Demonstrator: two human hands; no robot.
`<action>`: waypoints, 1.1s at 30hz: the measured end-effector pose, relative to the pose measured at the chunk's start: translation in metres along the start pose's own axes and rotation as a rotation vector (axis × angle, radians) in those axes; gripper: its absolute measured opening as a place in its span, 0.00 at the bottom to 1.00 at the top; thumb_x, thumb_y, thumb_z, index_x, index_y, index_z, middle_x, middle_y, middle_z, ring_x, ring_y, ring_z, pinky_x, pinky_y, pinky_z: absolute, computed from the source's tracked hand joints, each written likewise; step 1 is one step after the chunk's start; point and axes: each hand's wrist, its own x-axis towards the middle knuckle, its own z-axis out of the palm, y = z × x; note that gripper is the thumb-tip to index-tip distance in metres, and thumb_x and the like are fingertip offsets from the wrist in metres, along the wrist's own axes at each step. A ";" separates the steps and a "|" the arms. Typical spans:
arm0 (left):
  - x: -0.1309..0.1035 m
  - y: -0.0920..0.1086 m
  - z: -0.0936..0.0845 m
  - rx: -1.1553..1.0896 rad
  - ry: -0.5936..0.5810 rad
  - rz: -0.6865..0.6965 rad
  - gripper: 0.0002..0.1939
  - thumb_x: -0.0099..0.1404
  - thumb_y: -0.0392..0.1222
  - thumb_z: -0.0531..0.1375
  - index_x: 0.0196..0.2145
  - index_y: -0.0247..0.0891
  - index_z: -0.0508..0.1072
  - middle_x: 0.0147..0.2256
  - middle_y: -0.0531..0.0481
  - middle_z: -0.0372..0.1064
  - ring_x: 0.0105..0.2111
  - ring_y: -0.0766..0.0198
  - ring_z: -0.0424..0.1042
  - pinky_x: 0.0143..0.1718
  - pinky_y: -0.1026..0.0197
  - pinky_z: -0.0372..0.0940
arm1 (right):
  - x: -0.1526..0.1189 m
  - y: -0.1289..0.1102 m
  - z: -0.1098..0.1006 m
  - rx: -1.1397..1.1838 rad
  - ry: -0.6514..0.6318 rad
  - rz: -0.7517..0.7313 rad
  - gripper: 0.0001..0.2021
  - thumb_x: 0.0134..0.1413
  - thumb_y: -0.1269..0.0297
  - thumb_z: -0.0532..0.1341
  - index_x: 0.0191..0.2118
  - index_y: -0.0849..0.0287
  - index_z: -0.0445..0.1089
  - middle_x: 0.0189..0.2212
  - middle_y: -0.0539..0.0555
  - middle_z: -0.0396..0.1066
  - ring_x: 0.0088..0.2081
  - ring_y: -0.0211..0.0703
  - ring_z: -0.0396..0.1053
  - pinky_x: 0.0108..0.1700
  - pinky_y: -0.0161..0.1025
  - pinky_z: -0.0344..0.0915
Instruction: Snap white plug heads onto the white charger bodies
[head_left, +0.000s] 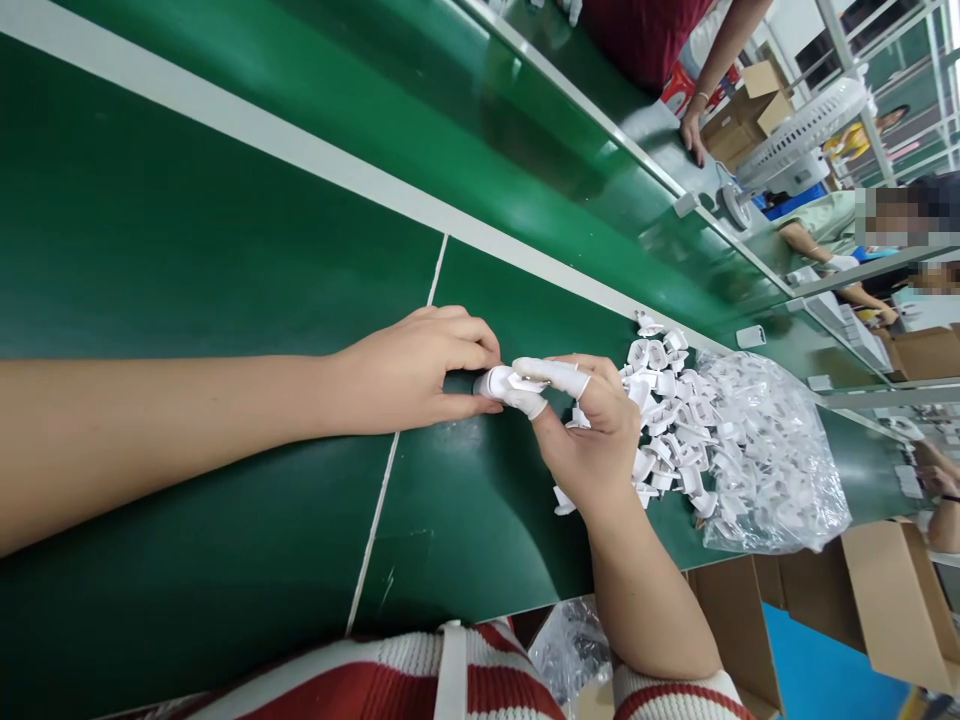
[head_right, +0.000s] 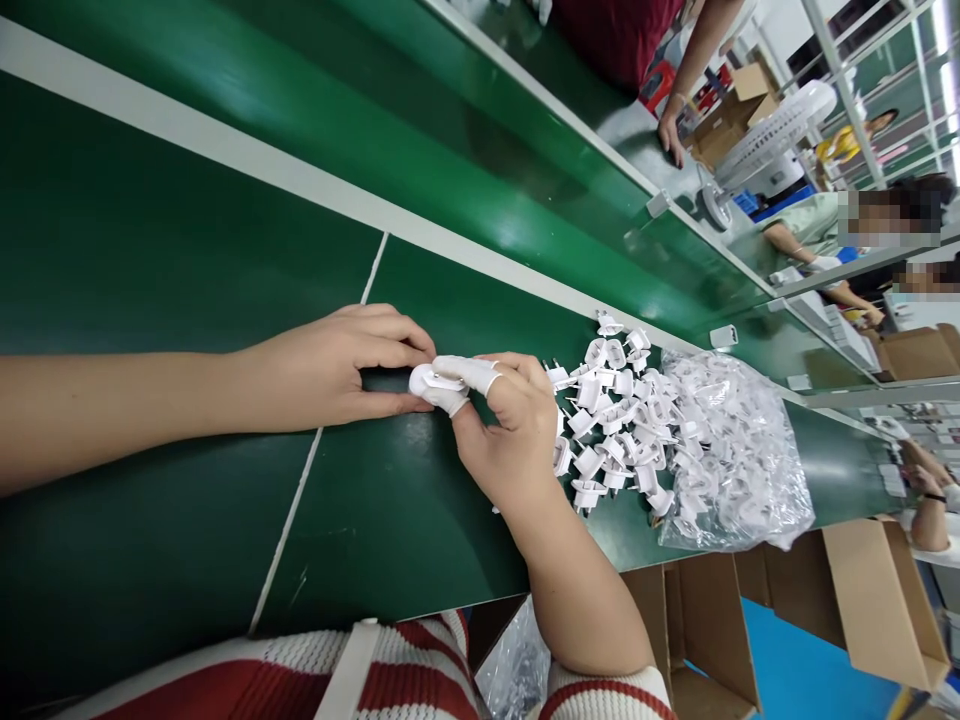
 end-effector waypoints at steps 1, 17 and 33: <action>0.000 0.000 0.000 0.001 -0.002 -0.004 0.20 0.68 0.63 0.59 0.42 0.48 0.83 0.48 0.50 0.75 0.50 0.51 0.71 0.57 0.47 0.62 | 0.000 0.000 0.001 -0.021 0.005 -0.011 0.10 0.60 0.65 0.70 0.46 0.43 0.80 0.38 0.50 0.82 0.43 0.47 0.77 0.48 0.48 0.76; 0.001 0.009 -0.001 0.081 -0.016 -0.029 0.21 0.69 0.62 0.58 0.41 0.46 0.82 0.49 0.50 0.77 0.49 0.53 0.71 0.53 0.50 0.61 | 0.001 -0.001 -0.001 -0.230 -0.019 -0.013 0.08 0.57 0.67 0.68 0.42 0.49 0.80 0.32 0.50 0.77 0.38 0.47 0.73 0.50 0.51 0.66; 0.018 0.003 0.004 0.117 -0.029 0.158 0.28 0.67 0.55 0.68 0.58 0.32 0.76 0.46 0.38 0.80 0.48 0.50 0.77 0.50 0.53 0.69 | -0.004 0.052 0.005 -0.201 0.088 -0.280 0.09 0.61 0.55 0.61 0.43 0.48 0.75 0.31 0.53 0.78 0.34 0.56 0.77 0.46 0.58 0.70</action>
